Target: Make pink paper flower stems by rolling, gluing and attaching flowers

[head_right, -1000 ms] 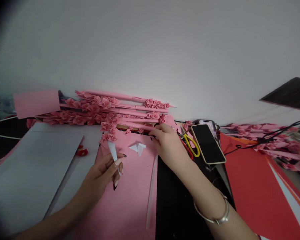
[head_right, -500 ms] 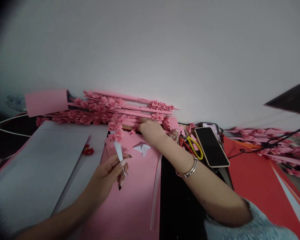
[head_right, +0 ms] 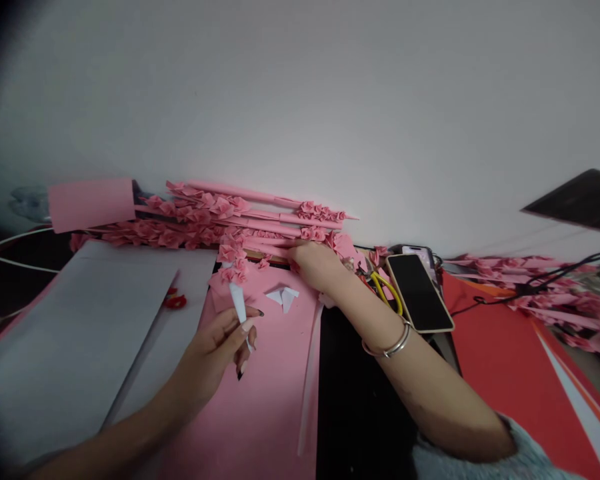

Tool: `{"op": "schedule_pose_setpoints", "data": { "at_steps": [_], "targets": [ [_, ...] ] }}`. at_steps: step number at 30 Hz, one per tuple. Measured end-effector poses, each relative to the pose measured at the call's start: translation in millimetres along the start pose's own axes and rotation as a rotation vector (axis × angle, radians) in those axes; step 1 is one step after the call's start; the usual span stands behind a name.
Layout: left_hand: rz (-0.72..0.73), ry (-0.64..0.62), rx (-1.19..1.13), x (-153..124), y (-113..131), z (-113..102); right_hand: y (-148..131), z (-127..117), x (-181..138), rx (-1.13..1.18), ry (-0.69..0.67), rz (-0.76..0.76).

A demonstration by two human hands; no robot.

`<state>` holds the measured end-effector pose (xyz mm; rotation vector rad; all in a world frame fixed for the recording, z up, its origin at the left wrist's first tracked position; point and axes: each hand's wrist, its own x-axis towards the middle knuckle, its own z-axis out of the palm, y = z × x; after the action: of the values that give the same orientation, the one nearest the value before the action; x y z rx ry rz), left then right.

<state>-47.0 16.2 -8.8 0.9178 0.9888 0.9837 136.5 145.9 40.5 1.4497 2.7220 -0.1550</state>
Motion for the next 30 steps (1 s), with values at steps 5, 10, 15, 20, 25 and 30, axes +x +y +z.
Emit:
{"op": "schedule_pose_setpoints", "data": {
  "at_steps": [5,10,15,20,25,30],
  "targets": [
    [0.016,0.013,0.005,0.3,-1.1,0.1,-5.2,-0.5,-0.7,0.067,0.015,-0.025],
    [0.019,0.006,0.007,0.5,-1.6,-0.2,-22.7,-0.4,8.2,0.111,0.098,-0.031],
    [0.002,0.006,0.012,0.7,0.5,0.6,-36.8,6.8,20.8,0.113,0.114,-0.035],
    [0.001,0.007,0.027,-0.3,2.5,1.2,-40.0,11.4,25.1,0.114,0.12,0.005],
    [-0.011,0.018,0.019,0.0,0.6,-0.2,-42.4,7.8,11.5,0.164,0.217,0.086],
    [-0.061,0.016,0.008,-0.2,-2.1,1.1,-53.1,6.6,-29.3,0.471,0.566,0.204]
  ]
}}
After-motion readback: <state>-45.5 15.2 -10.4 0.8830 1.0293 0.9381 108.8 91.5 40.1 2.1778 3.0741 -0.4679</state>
